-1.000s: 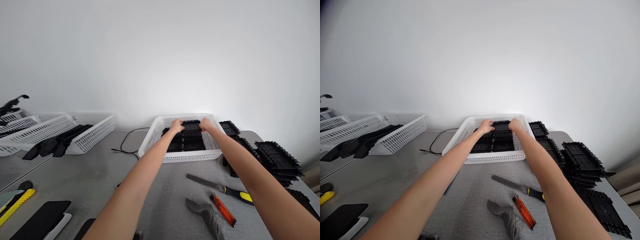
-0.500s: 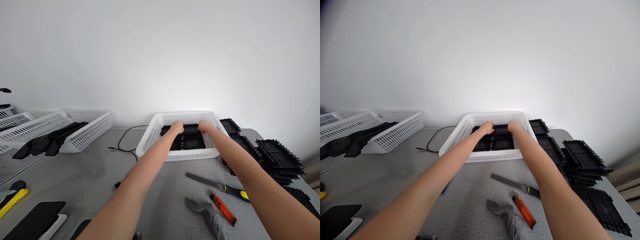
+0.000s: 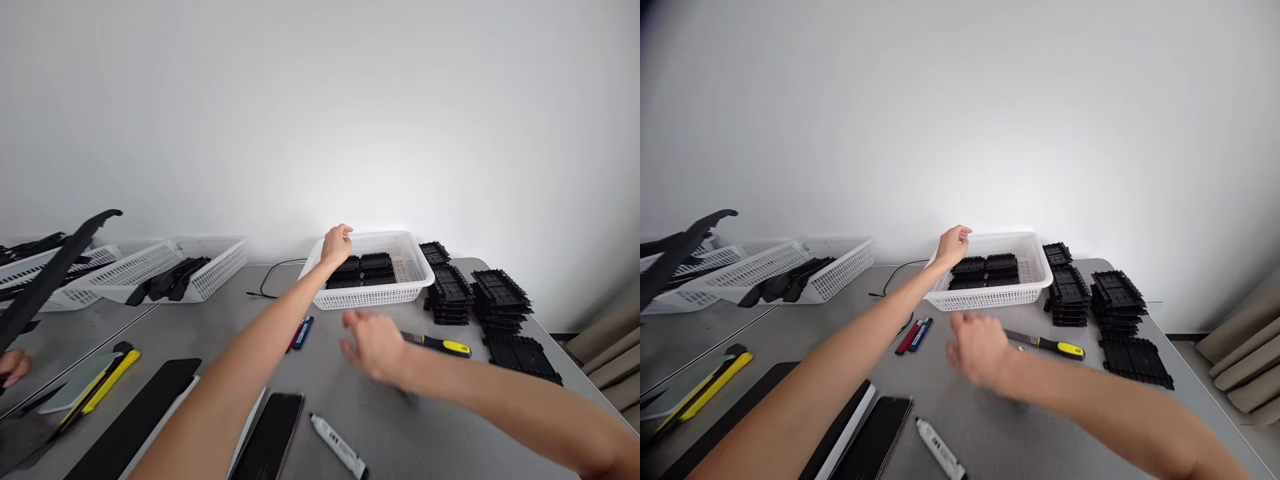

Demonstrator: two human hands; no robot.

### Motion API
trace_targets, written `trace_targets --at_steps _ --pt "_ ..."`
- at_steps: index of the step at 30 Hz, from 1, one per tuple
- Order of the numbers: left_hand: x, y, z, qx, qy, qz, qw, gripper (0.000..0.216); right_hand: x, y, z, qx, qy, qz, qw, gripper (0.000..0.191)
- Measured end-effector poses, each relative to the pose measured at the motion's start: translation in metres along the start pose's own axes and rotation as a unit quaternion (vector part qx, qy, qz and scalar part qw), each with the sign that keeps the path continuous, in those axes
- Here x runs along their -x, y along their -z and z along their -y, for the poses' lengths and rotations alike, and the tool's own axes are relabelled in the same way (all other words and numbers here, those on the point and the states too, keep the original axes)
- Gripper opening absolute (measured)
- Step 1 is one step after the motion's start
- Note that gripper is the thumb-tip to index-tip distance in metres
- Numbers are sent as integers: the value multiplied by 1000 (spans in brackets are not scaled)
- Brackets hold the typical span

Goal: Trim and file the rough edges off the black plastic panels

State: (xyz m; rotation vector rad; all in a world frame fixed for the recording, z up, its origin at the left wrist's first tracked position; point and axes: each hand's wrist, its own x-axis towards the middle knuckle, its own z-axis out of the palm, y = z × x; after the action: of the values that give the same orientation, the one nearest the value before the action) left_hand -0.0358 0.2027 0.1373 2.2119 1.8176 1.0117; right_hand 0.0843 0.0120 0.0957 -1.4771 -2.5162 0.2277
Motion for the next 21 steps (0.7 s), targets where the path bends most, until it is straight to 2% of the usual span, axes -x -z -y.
trace_targets --at_steps 2,4,6,8,11,15,18,21 --pt "32 8 -20 72 -11 -49 996 34 44 -35 28 6 44 60 997 42" --pt "69 14 -40 159 -21 -76 984 27 73 -64 42 -11 56 83 995 42" --pt "108 17 -58 215 -30 -70 974 23 85 -82 44 -32 65 86 994 38" --pt "147 21 -70 239 -39 -59 968 22 87 -91 38 -43 65 80 994 32" --pt "202 25 -77 250 -50 -46 966 19 83 -92 26 -36 33 51 997 26" --pt "262 20 -68 229 -25 -44 972 20 82 -86 14 -23 -33 11 999 30" --pt "296 9 -52 190 12 -20 981 21 93 -72 0 -53 -46 -36 997 29" --pt "316 -3 -35 150 20 44 987 23 113 -51 -35 -62 -86 -87 990 24"
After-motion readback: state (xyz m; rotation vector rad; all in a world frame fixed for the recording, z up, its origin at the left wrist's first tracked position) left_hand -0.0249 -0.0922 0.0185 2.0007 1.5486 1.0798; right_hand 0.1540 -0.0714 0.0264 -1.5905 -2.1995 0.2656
